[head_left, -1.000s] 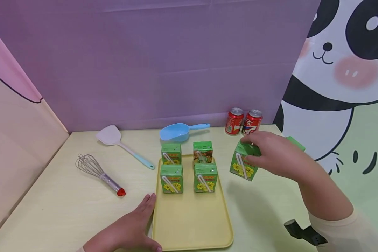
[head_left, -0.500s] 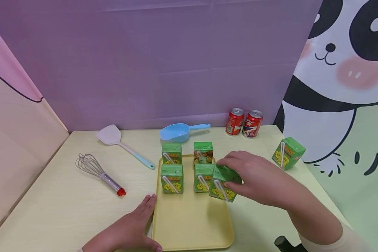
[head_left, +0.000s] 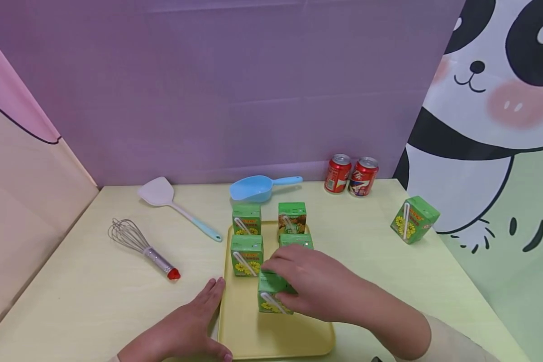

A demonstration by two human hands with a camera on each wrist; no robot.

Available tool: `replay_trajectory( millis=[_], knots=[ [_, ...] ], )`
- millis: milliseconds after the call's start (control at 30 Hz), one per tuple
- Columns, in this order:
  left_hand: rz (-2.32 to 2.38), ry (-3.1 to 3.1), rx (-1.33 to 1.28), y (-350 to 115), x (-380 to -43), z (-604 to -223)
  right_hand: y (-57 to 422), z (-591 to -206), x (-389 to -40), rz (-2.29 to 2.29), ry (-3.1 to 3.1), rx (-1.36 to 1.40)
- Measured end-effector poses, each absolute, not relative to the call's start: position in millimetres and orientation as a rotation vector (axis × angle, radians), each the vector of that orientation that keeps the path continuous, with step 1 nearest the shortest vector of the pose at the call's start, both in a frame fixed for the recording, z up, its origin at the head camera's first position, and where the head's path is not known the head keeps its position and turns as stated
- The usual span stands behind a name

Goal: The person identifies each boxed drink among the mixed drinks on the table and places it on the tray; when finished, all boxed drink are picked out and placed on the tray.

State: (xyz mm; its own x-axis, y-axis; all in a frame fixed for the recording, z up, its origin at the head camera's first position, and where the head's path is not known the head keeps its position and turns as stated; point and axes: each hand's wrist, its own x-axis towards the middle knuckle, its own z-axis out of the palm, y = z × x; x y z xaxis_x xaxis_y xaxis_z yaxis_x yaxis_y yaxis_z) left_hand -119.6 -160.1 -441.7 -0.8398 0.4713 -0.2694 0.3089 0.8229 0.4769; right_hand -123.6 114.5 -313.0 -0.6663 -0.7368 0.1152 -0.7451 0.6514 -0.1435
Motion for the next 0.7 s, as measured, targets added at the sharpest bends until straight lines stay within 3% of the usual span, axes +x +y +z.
replay_trajectory(
  millis=[700],
  knots=[
    [0.614, 2.625, 0.587, -161, -120, -442, 70, -354, -143, 0.219, -2.827, 1.35]
  ],
)
